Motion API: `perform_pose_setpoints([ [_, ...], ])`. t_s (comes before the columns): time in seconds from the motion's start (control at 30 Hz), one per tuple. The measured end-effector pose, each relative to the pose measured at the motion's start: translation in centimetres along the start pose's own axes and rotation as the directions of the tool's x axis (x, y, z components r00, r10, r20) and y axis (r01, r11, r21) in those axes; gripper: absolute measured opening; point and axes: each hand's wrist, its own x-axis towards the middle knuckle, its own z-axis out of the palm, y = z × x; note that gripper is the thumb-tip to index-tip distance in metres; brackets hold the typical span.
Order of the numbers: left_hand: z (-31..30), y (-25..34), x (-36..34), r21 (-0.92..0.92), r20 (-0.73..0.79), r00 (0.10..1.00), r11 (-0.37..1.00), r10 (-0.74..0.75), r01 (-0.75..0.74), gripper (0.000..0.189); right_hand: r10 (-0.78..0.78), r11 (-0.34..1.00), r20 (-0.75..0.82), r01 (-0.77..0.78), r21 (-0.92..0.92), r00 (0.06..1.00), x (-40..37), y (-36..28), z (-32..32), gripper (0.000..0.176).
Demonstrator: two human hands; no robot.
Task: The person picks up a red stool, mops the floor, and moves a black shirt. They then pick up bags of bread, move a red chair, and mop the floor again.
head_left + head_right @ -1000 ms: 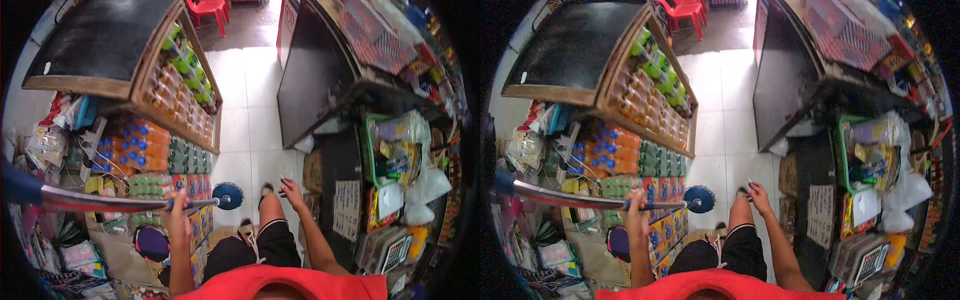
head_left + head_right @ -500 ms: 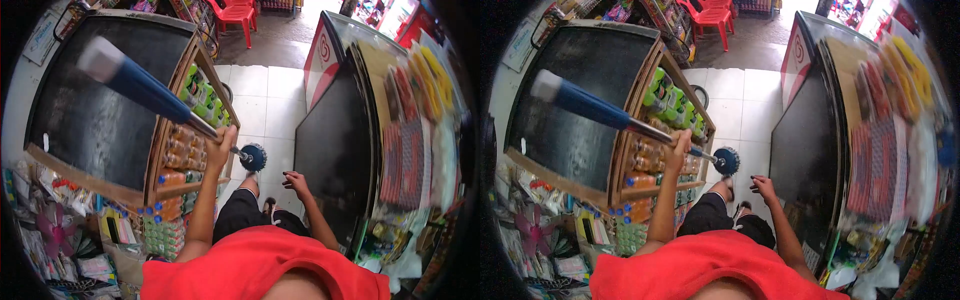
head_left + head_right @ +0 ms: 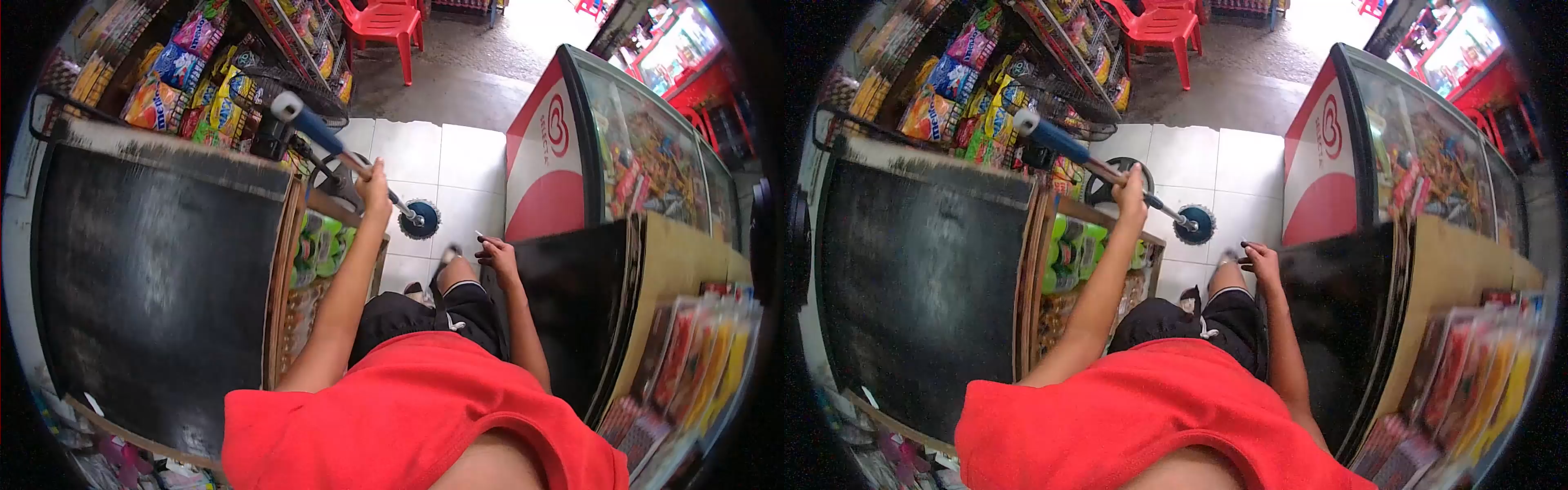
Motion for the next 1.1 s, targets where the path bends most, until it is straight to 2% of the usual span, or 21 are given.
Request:
perform_pose_setpoints([
  [0.1,-0.6,-4.9,9.0,-0.038,-0.180,0.977,0.993,-0.114,0.108,0.031,-0.007,0.999,0.036,0.008,-0.044,0.999,6.9,-1.5,-1.3,0.027],
  [0.13,-1.2,-6.0,11.0,-0.052,-0.249,0.960,0.992,-0.127,0.118,0.034,0.046,0.998,0.051,-0.044,-0.039,0.998,7.9,-2.7,-1.1,0.028],
  [0.17,-3.1,-10.3,15.6,-0.261,-0.243,0.963,0.964,-0.117,0.051,0.035,0.080,0.996,0.074,-0.077,-0.037,0.994,9.6,-5.0,-0.6,0.028],
  [0.23,-5.5,-11.2,18.8,-0.448,-0.334,0.866,0.871,-0.371,0.201,0.032,0.110,0.992,0.098,-0.102,-0.075,0.989,13.4,-7.7,-0.4,0.027],
  [0.3,-6.5,-8.8,19.2,-0.409,-0.548,0.749,0.901,-0.372,0.148,0.031,0.127,0.986,0.108,-0.113,-0.124,0.986,17.6,-10.5,-0.6,0.026],
  [0.37,-5.7,-6.3,18.5,-0.287,-0.782,0.570,0.957,-0.253,0.031,0.033,0.102,0.991,0.149,-0.087,-0.102,0.984,21.1,-12.7,-0.6,0.027],
  [0.4,-6.8,-6.2,18.3,-0.285,-0.799,0.545,0.958,-0.254,0.029,0.033,0.100,0.991,0.152,-0.084,-0.109,0.983,22.8,-13.8,-0.8,0.027],
  [0.47,-8.8,-6.6,18.8,-0.329,-0.749,0.585,0.941,-0.311,0.079,0.036,0.077,0.987,0.148,-0.054,-0.152,0.986,25.1,-16.5,-0.7,0.028],
  [0.5,-8.8,-5.7,18.5,-0.392,-0.750,0.551,0.917,-0.367,0.077,0.033,0.054,0.989,0.143,-0.033,-0.145,0.988,26.3,-18.1,-0.5,0.028],
  [0.6,-11.9,-7.4,21.4,-0.321,-0.771,0.584,0.947,-0.253,-0.014,0.027,0.008,0.992,0.209,0.018,-0.124,0.978,28.8,-21.1,-0.9,0.030],
  [0.67,-14.2,-8.0,22.7,-0.065,-0.733,0.679,0.998,-0.044,-0.006,0.022,0.019,0.984,0.231,0.023,-0.176,0.973,30.3,-22.1,-1.8,0.035],
  [0.7,-16.4,-9.9,25.2,0.113,-0.730,0.665,0.988,0.157,-0.109,0.018,0.019,0.985,0.230,0.021,-0.170,0.973,31.0,-22.6,-2.3,0.035],
  [0.77,-12.1,-4.7,24.6,0.086,-0.806,0.588,0.996,0.068,0.003,0.017,0.071,0.976,0.213,-0.023,-0.218,0.975,33.2,-23.1,-3.8,0.036],
  [0.83,-10.4,-1.1,24.6,0.243,-0.756,0.642,0.966,0.129,0.092,0.017,0.097,0.968,0.201,-0.045,-0.248,0.975,35.5,-24.8,-4.3,0.035],
  [0.87,-21.0,-8.4,32.4,0.525,-0.747,0.557,0.836,0.362,0.162,0.029,0.121,0.961,0.184,-0.068,-0.269,0.976,36.5,-25.5,-4.6,0.032],
  [0.9,-19.0,-4.3,29.9,0.545,-0.598,0.760,0.825,0.256,0.151,0.038,0.137,0.955,0.150,-0.091,-0.281,0.979,37.5,-26.2,-5.5,0.030],
  [0.97,-20.6,-4.4,30.7,0.457,-0.585,0.789,0.880,0.188,0.129,0.037,0.157,0.936,0.110,-0.113,-0.334,0.981,40.7,-27.3,-6.6,0.027],
  [1.0,-23.3,-4.6,32.4,0.367,-0.613,0.789,0.902,0.052,0.226,0.047,0.152,0.911,0.073,-0.111,-0.396,0.986,42.6,-27.6,-7.0,0.026],
  [1.03,-21.7,-2.3,31.9,0.571,-0.588,0.808,0.691,-0.033,0.443,0.047,0.118,0.912,0.063,-0.083,-0.402,0.991,44.3,-27.7,-7.4,0.025],
  [1.07,-19.4,-0.6,31.6,0.912,-0.264,0.929,0.381,0.260,0.153,0.050,0.146,0.892,0.020,-0.123,-0.436,0.989,46.0,-28.3,-7.4,0.023],
  [1.1,-21.6,-4.9,31.7,0.680,-0.425,0.798,0.732,0.427,-0.030,0.053,0.202,0.890,0.021,-0.175,-0.421,0.979,47.0,-29.2,-7.1,0.022],
])
